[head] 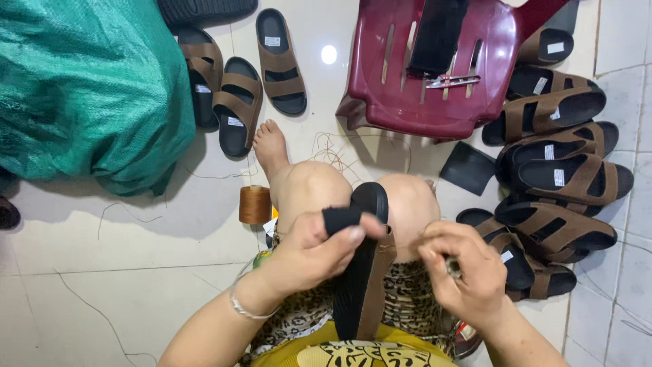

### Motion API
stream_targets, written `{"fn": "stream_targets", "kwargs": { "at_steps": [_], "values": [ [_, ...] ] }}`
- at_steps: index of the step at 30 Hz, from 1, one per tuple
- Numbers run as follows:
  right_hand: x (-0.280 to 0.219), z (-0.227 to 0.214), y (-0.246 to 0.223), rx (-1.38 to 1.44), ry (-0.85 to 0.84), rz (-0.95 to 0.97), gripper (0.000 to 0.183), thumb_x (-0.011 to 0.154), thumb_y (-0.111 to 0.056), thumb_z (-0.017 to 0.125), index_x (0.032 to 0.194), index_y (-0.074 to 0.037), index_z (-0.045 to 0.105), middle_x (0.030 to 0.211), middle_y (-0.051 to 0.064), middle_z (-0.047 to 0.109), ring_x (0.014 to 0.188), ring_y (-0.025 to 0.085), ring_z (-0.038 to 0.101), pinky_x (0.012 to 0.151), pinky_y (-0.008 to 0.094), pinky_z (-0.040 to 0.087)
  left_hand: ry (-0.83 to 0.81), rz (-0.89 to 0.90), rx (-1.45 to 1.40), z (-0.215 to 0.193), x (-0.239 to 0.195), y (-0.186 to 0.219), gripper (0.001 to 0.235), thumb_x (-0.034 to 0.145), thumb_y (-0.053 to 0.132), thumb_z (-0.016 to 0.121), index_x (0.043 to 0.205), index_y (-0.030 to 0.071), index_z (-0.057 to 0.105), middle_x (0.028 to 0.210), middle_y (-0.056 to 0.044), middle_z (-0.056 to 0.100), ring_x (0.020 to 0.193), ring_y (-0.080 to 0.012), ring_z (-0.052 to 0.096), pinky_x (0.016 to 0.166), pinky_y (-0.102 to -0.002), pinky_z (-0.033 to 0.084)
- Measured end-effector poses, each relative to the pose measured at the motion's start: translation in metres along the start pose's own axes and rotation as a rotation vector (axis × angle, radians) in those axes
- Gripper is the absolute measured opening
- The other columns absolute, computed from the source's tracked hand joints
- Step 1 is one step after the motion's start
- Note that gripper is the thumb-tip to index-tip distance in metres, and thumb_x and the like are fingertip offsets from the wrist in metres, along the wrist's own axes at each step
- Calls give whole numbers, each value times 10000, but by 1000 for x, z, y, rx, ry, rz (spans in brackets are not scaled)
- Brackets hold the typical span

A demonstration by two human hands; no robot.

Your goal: The person sits on the floor and sews a brown sandal using a needle and thread. They pull the thread through the sole and strap repeatedly, then use scissors to cut the thread before continuing the sewing process.

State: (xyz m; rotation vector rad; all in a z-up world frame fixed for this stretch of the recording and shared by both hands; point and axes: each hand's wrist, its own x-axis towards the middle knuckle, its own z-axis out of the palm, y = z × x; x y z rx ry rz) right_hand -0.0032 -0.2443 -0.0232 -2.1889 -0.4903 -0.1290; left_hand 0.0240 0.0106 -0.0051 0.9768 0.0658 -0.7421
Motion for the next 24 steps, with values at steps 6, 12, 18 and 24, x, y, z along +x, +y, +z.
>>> {"fn": "stream_targets", "kwargs": {
  "at_steps": [6,12,18,24],
  "values": [
    [6,14,-27,676,16,219,134,1007,-126,543,932,-17,522,1029,268,719,560,152,641,619,280,607,908,841,1497,-1,61,18,509,970,307,725,564,39,574,490,-161,538,376,-341,474,1055,-596,437],
    [22,30,-30,513,39,149,114,952,-41,561,872,-37,481,694,124,622,665,212,710,591,256,559,387,242,-390,-44,117,33,323,953,272,697,1013,-45,702,520,55,369,404,-52,291,389,-201,157],
    [60,0,-18,587,-217,352,205,1004,-186,561,849,-54,576,677,83,721,670,191,756,675,292,684,191,-133,-400,-134,100,23,243,1014,168,588,811,51,523,627,-72,480,612,-256,590,637,-450,565],
    [33,-52,17,-229,-189,224,539,994,-93,567,1490,91,465,1223,222,610,1108,318,562,1001,449,433,974,122,1740,-193,26,4,418,1016,360,685,864,-29,666,1112,-215,621,894,-488,626,682,-618,479]
  ]
}}
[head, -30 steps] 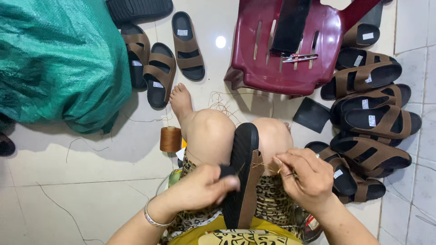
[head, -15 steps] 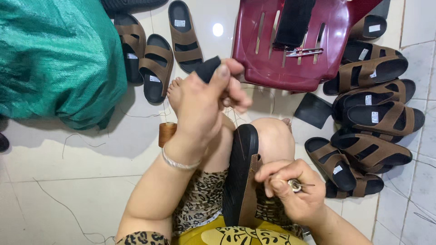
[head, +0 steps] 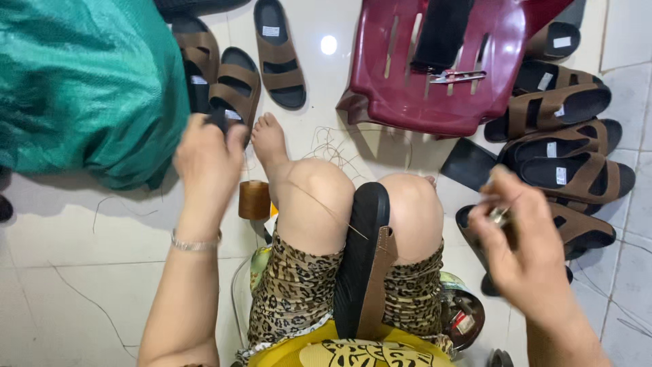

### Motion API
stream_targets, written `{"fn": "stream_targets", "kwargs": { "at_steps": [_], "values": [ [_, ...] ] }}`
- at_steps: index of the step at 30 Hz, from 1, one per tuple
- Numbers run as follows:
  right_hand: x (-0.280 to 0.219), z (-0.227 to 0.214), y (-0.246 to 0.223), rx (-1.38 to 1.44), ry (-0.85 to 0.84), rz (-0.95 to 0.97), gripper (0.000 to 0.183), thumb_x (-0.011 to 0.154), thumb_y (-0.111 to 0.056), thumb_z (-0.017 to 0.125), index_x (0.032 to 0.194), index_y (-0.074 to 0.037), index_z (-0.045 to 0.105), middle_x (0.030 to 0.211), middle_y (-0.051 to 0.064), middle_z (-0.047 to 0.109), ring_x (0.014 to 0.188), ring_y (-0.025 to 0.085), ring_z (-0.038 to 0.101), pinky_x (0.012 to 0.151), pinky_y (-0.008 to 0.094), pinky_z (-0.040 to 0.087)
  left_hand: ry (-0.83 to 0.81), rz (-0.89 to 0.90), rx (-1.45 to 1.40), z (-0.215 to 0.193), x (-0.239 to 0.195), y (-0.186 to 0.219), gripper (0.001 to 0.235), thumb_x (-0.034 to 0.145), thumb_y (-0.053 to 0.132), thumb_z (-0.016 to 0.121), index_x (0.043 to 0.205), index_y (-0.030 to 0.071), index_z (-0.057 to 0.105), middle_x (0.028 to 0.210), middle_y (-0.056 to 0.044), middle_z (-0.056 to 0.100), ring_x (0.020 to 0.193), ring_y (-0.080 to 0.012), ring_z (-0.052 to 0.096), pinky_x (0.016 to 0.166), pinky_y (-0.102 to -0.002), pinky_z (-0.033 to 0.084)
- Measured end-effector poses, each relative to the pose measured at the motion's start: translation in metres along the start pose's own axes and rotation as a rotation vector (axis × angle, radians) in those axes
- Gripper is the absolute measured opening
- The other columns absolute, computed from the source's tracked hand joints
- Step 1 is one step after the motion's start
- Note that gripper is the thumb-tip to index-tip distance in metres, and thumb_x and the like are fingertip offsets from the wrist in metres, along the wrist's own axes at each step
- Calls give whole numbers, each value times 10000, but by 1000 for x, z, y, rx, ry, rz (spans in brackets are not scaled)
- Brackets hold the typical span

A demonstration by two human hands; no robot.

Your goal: The person sits on the floor and sews a brown sandal using a needle and thread. They pull the thread through the sole and strap repeatedly, then use scissors to cut the thread before continuing the sewing process.

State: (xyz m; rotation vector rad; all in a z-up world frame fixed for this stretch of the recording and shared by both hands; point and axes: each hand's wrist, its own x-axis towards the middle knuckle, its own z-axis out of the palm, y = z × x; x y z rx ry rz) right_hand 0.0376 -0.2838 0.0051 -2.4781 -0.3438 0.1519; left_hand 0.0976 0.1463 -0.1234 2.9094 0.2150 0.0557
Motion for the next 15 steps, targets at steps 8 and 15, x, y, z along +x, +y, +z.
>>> {"fn": "stream_targets", "kwargs": {
  "at_steps": [8,15],
  "values": [
    [-11,17,-14,-31,-437,-228,531,954,-207,623,1466,-312,532,1008,2,652,842,193,672,605,346,544,-824,352,-994,-89,-55,126,606,862,322,780,1319,89,457,1287,-96,445,1154,-230,460,1027,-357,380],
    [-4,15,-16,-107,-474,-283,599,896,-153,643,1454,-356,559,988,-27,657,769,215,667,589,372,534,-823,521,-860,-76,-60,127,1014,844,305,822,1595,41,194,1676,-286,200,1544,-354,280,1208,-373,279]
  ]
}}
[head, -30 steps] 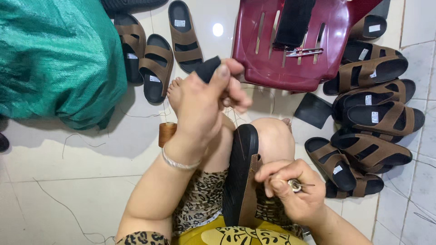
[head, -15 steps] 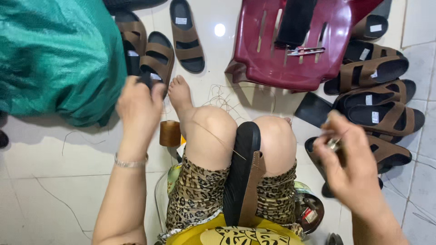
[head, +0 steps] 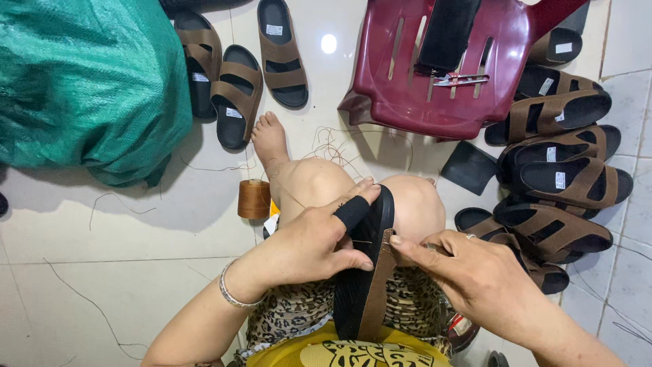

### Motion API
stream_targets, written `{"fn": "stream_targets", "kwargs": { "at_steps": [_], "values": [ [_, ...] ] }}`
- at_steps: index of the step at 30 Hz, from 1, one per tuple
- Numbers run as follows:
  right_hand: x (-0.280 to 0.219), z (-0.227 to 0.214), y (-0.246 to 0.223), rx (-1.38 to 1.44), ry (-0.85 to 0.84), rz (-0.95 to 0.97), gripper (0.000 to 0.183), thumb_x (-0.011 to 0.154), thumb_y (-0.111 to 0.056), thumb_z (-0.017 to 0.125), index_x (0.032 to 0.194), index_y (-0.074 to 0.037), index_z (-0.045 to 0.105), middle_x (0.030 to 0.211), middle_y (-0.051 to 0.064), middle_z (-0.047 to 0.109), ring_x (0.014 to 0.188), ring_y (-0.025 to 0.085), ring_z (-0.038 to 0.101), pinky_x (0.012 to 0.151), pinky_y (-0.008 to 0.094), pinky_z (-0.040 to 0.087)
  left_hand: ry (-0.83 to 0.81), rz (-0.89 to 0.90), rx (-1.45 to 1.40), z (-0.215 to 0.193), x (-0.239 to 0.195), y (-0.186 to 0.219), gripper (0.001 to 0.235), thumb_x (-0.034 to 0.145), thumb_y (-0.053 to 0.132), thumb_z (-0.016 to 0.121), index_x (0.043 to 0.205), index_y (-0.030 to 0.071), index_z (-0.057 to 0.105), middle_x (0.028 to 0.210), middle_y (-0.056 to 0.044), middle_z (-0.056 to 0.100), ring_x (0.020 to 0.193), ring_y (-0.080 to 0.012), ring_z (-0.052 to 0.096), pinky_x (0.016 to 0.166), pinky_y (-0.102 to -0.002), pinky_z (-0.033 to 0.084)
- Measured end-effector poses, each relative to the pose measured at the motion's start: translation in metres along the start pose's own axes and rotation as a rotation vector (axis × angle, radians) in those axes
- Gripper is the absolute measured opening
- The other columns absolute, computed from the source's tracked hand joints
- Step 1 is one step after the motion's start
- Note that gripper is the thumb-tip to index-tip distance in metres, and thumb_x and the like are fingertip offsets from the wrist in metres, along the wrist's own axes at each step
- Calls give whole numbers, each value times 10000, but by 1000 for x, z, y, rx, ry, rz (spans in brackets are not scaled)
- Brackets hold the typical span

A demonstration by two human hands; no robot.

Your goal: The person sits on the floor and sews a brown sandal using a needle and thread. They pull the thread through the sole and strap repeatedly, then use scissors to cut the thread before continuing the sewing process.

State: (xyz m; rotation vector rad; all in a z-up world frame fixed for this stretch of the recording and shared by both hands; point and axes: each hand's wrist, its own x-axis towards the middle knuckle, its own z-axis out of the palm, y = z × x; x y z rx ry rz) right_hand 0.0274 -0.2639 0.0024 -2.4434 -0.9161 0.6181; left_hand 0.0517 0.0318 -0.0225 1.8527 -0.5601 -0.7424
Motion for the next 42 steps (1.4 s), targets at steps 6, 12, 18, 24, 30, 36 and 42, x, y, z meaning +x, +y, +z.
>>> {"fn": "stream_targets", "kwargs": {
  "at_steps": [6,12,18,24,30,36,42],
  "values": [
    [2,-7,-6,-248,-72,63,658,886,-221,617,1474,-493,502,865,1,598,586,256,630,433,447,516,55,55,45,4,1,-5,966,845,339,814,1570,8,268,1639,-274,311,1546,-344,284,1234,-406,278],
    [16,-16,-29,-461,-88,11,789,635,-96,694,1385,-285,541,938,35,606,574,267,696,414,424,536,159,142,71,19,7,-19,1006,775,318,872,1533,-44,318,1605,-290,366,1534,-332,324,1263,-402,297],
    [52,-9,-24,3,-45,75,264,985,-338,583,1180,-163,551,1003,28,737,742,316,704,577,463,552,303,63,69,34,5,-29,1000,746,499,816,1539,60,393,1571,-186,477,1482,-313,454,1248,-413,337],
    [19,13,6,165,225,-56,414,943,-274,677,1281,-56,579,1212,97,746,870,233,786,712,347,615,150,106,-528,-2,-21,17,173,1009,205,644,1129,85,607,939,15,626,829,-99,608,797,-239,511],
    [24,10,-8,155,389,-160,372,889,-134,767,1212,21,666,1169,167,761,942,245,800,828,328,651,297,-62,-414,14,-8,19,132,991,95,591,1084,96,683,986,-5,716,937,-138,674,916,-272,543],
    [-1,-9,12,-128,63,-75,639,892,-161,648,1501,-286,500,740,-29,584,563,161,561,491,364,512,344,173,206,55,-15,13,333,1076,184,475,1302,-35,584,912,-126,712,456,-289,578,474,-419,484],
    [-9,-26,26,60,-239,174,615,942,-261,560,1523,-452,498,712,-52,612,605,166,600,592,329,521,737,66,513,-3,-35,13,322,993,101,639,1114,-193,589,1188,-299,585,1041,-450,617,917,-497,552]
  ]
}}
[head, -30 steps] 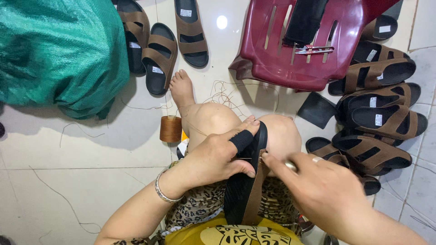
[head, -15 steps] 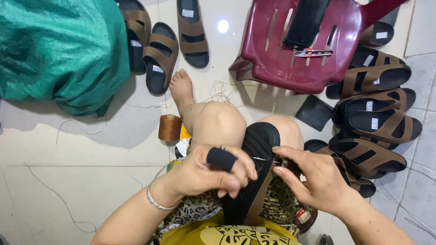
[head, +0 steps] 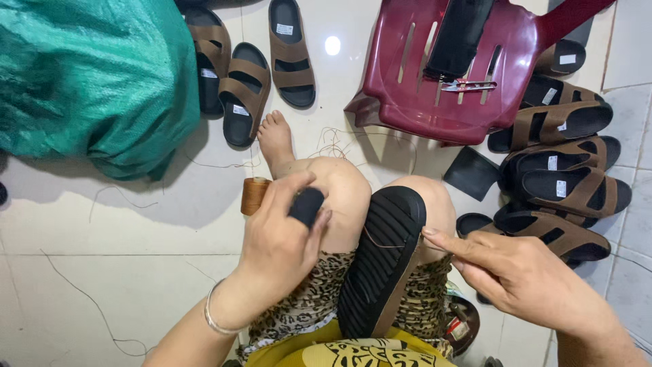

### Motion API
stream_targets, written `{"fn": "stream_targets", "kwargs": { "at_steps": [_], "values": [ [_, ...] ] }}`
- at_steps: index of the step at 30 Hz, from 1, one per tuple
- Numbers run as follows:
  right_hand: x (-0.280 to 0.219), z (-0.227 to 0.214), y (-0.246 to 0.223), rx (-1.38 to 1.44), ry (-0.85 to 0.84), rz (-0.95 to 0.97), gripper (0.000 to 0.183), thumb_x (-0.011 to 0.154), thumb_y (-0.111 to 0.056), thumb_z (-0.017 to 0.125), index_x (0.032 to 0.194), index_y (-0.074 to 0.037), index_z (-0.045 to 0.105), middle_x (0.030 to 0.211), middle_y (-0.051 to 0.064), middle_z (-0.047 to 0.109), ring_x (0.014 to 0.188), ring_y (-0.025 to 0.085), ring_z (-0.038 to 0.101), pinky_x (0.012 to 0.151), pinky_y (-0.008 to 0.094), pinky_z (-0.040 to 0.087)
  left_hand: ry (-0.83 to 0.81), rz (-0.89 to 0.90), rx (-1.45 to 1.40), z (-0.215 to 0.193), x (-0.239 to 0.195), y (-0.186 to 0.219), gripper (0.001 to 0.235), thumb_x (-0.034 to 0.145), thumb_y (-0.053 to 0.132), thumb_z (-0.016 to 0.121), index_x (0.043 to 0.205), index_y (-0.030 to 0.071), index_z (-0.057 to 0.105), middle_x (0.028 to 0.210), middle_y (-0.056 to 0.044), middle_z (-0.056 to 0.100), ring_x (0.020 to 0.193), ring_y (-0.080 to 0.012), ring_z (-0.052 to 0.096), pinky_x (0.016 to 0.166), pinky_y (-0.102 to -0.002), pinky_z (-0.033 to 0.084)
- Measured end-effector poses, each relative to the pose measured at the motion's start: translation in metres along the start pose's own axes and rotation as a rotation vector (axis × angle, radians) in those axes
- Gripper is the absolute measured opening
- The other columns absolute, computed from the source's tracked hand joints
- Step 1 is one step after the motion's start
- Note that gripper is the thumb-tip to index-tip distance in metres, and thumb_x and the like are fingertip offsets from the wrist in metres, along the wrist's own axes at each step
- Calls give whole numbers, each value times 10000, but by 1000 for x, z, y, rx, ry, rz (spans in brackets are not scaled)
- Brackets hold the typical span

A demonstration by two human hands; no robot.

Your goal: The person sits on the floor and sews a brown sandal using a needle and thread. They pull the thread through the sole and strap repeatedly, then use scissors to cut the thread before continuing the sewing process.

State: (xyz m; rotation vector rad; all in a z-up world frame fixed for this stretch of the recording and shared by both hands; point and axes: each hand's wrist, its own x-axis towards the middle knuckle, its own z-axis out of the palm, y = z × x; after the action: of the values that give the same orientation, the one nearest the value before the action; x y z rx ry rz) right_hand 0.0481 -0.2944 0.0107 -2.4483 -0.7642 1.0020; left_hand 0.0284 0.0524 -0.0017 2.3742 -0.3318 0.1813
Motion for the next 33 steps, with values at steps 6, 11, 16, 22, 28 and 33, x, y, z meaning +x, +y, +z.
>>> {"fn": "stream_targets", "kwargs": {
  "at_steps": [6,11,16,22,28,33],
  "values": [
    [1,22,-21,-394,331,-154,562,912,-226,652,1435,-389,531,987,-6,673,696,192,664,453,373,504,-291,44,-392,13,-3,10,712,908,370,741,1405,-73,488,1525,-303,438,1449,-454,464,1245,-499,338],
    [12,9,-32,-373,228,-155,597,866,-167,621,1431,-339,532,929,23,629,554,273,614,428,427,472,-499,23,-375,54,4,2,1032,754,412,855,1537,2,321,1630,-242,348,1492,-347,399,1086,-458,477],
    [47,13,-46,-194,202,-141,381,837,-133,597,1215,-168,564,993,45,735,848,285,715,622,448,571,-370,55,-450,66,1,-4,1043,685,383,909,1485,-74,419,1548,-224,478,1471,-301,442,1234,-383,369],
    [38,25,-23,12,381,-220,279,965,-333,635,1163,-139,605,1017,18,768,717,237,746,593,380,577,-250,-1,-162,38,-11,8,389,917,383,748,1158,80,705,1130,-68,620,739,-322,675,625,-460,535],
    [34,31,-28,-21,514,-307,357,934,-266,711,1183,-45,581,1065,68,755,685,207,739,580,332,570,-529,-405,-1715,17,-2,10,179,970,111,721,976,-68,716,1139,-250,682,801,-184,710,643,-210,607],
    [26,16,-38,-155,581,-396,371,905,-148,765,1224,-18,627,1045,144,784,774,214,772,639,332,617,-587,-225,-530,43,-6,34,281,1019,246,521,1246,93,584,811,-128,716,690,-350,721,652,-419,555]
  ]
}}
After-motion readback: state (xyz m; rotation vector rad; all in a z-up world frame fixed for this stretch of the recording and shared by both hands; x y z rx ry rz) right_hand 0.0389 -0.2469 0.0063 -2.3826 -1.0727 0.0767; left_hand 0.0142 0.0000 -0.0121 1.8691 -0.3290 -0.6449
